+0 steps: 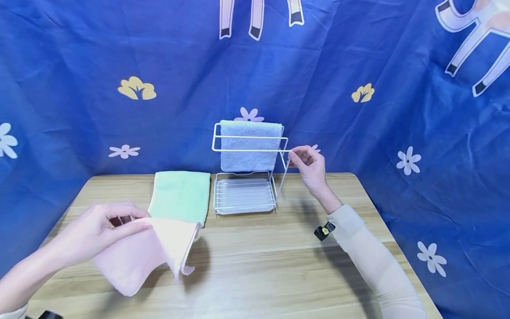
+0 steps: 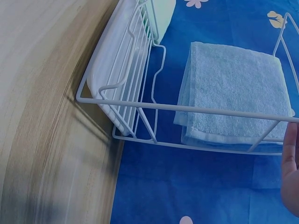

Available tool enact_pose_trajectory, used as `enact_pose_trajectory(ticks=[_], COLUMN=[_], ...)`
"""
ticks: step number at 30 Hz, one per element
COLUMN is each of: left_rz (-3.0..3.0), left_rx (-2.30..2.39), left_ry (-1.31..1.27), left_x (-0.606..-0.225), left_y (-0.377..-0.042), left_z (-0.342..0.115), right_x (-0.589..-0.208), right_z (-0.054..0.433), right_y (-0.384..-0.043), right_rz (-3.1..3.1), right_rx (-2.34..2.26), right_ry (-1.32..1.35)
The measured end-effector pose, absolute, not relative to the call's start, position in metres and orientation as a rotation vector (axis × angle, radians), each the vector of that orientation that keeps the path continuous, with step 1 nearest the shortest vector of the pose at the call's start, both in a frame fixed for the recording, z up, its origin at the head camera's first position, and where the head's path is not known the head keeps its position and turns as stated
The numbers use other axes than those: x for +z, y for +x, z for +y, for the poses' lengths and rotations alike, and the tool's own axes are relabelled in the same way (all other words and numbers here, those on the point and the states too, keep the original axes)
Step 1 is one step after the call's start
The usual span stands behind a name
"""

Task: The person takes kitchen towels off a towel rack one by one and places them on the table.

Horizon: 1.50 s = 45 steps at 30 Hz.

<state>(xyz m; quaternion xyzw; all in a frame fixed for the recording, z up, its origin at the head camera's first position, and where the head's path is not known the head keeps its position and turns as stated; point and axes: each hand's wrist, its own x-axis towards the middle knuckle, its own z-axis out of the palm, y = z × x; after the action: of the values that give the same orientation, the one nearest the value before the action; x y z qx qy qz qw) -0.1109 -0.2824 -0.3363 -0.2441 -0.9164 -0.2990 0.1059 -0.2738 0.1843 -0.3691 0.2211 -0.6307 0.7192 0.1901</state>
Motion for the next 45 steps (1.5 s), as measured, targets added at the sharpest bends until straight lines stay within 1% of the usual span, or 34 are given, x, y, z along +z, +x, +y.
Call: enact_pose_trajectory(ticks=[12, 19, 25, 31, 36, 45], left_rz=[-2.732, -2.763, -2.784, -2.778, -2.757, -2.798], left_rx=[-1.007, -1.048, -1.105, -1.145, -1.121, -1.062], left_ry=[-0.785, -0.834, -0.974, -1.058, -1.055, -1.008], left_x=[-0.352, -0.355, -0.355, -0.366, -0.373, -0.375], left_y=[-0.089, -0.077, -0.070, -0.077, -0.088, -0.116], left_z=[-0.284, -0.282, -0.280, -0.280, -0.280, -0.282], right_x=[-0.370, -0.371, -0.370, -0.370, -0.369, -0.370], right_z=[0.185, 0.185, 0.185, 0.186, 0.185, 0.185], right_y=[-0.274, -0.274, -0.273, -0.274, -0.274, -0.274], right_rz=[-1.771, -1.774, -1.780, -1.788, -1.773, -1.776], right_rx=[2.025, 2.021, 2.018, 2.005, 2.034, 2.015], right_ry=[0.619, 0.618, 0.610, 0.610, 0.595, 0.620])
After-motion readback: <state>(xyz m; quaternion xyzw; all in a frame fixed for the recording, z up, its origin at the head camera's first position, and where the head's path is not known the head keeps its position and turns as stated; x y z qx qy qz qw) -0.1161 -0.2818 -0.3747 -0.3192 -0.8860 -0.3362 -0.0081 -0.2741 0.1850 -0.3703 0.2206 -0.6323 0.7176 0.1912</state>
